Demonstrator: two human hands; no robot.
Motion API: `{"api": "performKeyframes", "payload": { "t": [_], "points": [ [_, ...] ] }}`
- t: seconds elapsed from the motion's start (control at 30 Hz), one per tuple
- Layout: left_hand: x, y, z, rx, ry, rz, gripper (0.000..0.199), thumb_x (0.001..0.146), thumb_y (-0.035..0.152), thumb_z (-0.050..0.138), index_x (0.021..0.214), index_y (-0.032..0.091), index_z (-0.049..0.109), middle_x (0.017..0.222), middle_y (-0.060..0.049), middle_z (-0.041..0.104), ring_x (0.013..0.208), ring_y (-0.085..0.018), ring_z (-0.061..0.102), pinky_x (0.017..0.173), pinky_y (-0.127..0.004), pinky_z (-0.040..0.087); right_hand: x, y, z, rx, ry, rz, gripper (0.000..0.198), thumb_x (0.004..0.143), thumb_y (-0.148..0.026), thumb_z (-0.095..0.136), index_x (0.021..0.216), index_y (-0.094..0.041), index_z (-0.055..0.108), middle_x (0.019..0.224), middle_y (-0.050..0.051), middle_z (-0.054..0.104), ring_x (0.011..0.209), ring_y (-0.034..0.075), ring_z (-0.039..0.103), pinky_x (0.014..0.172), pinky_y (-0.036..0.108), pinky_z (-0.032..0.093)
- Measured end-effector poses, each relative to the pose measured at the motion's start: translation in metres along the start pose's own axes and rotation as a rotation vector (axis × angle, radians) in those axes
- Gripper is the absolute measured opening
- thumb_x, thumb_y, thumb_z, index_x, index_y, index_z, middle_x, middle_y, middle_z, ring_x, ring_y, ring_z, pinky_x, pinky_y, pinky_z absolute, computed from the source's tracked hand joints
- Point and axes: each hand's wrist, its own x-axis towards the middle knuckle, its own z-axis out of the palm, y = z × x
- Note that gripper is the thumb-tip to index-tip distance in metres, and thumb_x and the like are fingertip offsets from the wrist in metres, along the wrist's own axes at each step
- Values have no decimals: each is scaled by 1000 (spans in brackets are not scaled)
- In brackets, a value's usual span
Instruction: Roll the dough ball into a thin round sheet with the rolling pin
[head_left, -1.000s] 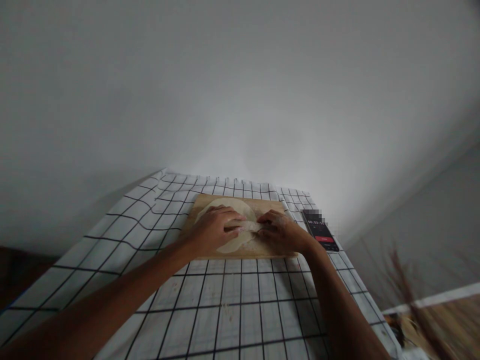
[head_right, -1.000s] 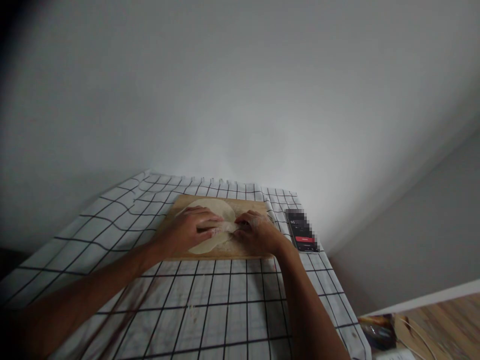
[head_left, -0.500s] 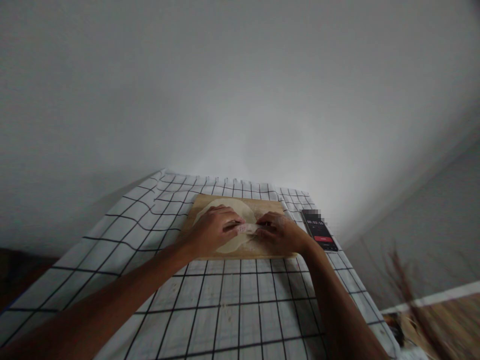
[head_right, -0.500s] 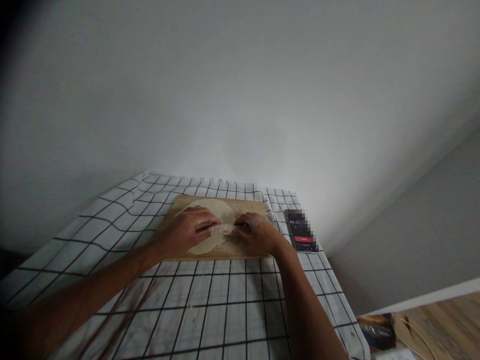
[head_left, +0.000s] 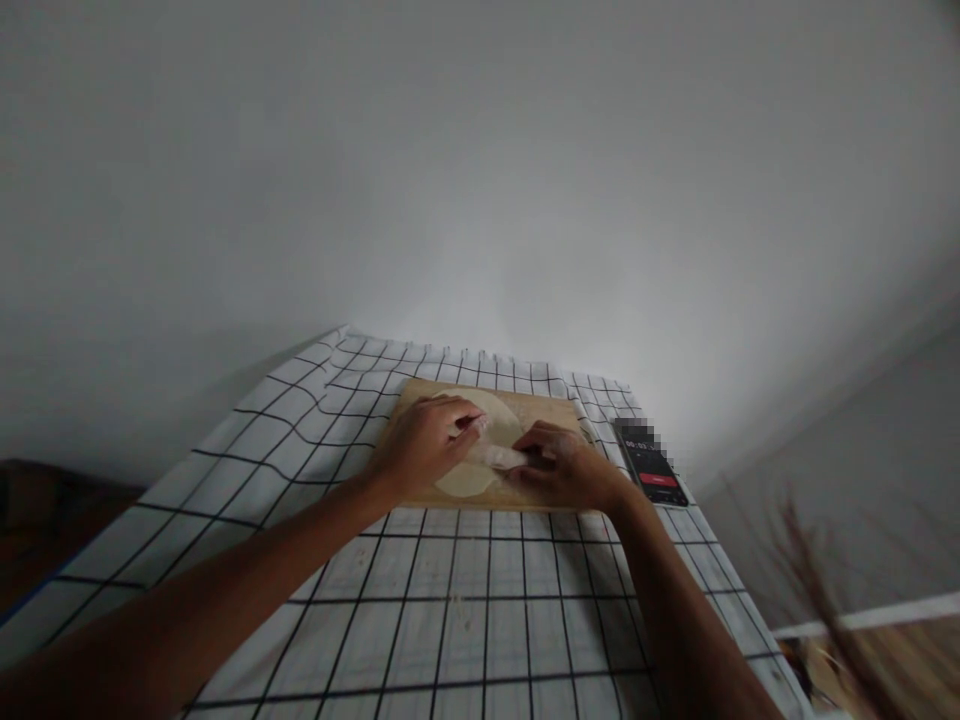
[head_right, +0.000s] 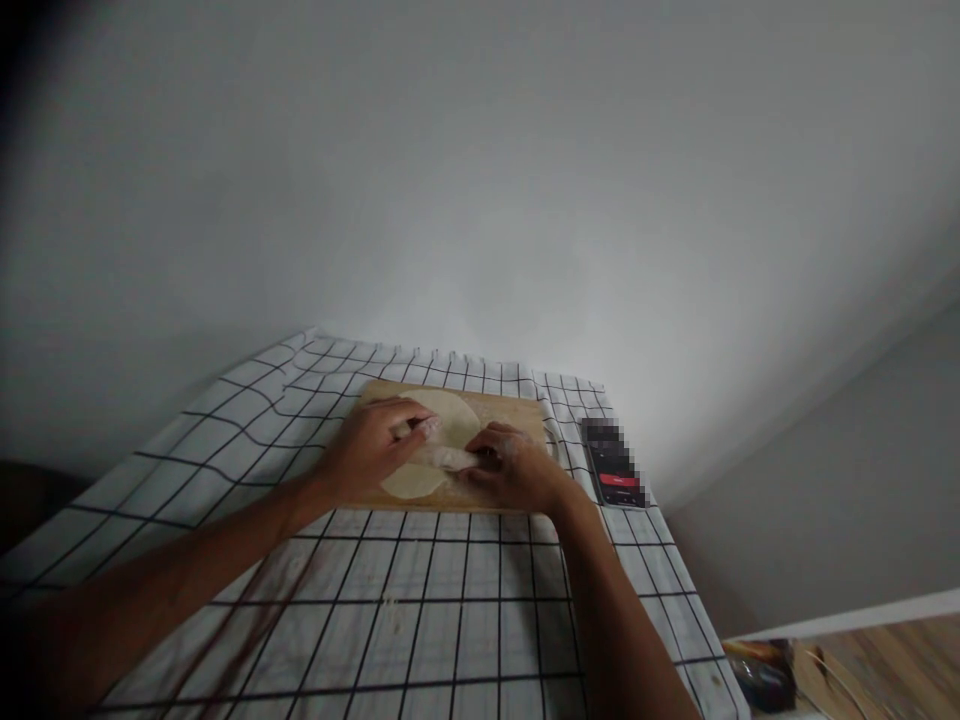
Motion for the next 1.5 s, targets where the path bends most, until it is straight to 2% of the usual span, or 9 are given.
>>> {"api": "performKeyframes", "payload": {
  "t": [0.13, 0.43, 0.63, 0.77, 0.9, 1.13, 1.3, 1.43, 1.5],
  "points": [
    [-1, -5, 2, -35, 21, -64, 24, 97, 35, 52, 95, 22, 72, 93, -3, 74, 88, -20, 67, 81, -31, 49, 2, -2, 2, -14, 14, -15, 13, 88, -26, 72, 97, -17, 70, 98, 6, 65, 91, 18, 60, 77, 30, 48],
    [0, -4, 2, -41, 46, -52, 25, 96, 36, 52, 91, 21, 72, 88, -3, 74, 83, -19, 67, 76, -30, 51, 1, -1, 3, -4, 15, 0, 16, 89, -31, 71, 100, -19, 69, 98, 6, 66, 90, 18, 60, 76, 30, 48],
    [-1, -6, 3, -56, 52, -56, 24, 95, 36, 53, 94, 22, 72, 91, -4, 74, 87, -20, 67, 80, -32, 51, 0, -1, 2, -23, 29, 6, 13, 89, -28, 71, 99, -20, 69, 101, 6, 66, 92, 18, 60, 77, 30, 48],
    [-1, -4, 2, -44, 34, -62, 25, 96, 36, 52, 93, 22, 72, 89, -4, 73, 85, -20, 66, 77, -31, 50, -1, 2, 1, -51, 47, 35, 15, 90, -29, 69, 102, -20, 69, 100, 6, 66, 88, 18, 60, 76, 30, 48],
    [-1, -1, 0, -43, 10, -42, 22, 95, 33, 54, 92, 21, 72, 91, -3, 74, 87, -20, 66, 78, -31, 49, -3, 7, -1, -85, 38, 60, 18, 90, -34, 71, 103, -21, 70, 102, 7, 66, 93, 19, 61, 81, 32, 49],
    [2, -7, 8, -56, -110, 24, 17, 92, 33, 62, 90, 22, 74, 90, -4, 73, 88, -20, 64, 80, -33, 49, -5, 20, -1, -55, 43, 112, 21, 90, -35, 71, 108, -23, 72, 109, 8, 66, 95, 20, 64, 86, 36, 53],
    [1, -9, 10, 20, -145, 113, 19, 90, 38, 68, 103, 27, 77, 102, -4, 73, 101, -23, 63, 95, -40, 46, -3, 22, 0, -73, 59, 155, 27, 92, -40, 69, 112, -22, 74, 112, 9, 65, 95, 20, 65, 88, 36, 53],
    [2, -9, 9, 60, -146, 102, 25, 96, 37, 60, 112, 28, 76, 103, -5, 73, 103, -23, 62, 96, -41, 46, -1, 21, 0, -111, 51, 155, 30, 96, -45, 63, 114, -24, 74, 110, 9, 64, 102, 22, 62, 95, 38, 50],
    [3, -8, 8, 38, -159, 118, 24, 96, 36, 59, 110, 27, 77, 102, -5, 73, 102, -22, 63, 95, -40, 46, -2, 20, -1, -88, 59, 150, 26, 95, -43, 65, 110, -23, 74, 109, 9, 63, 99, 21, 62, 91, 36, 51]
  ]
}}
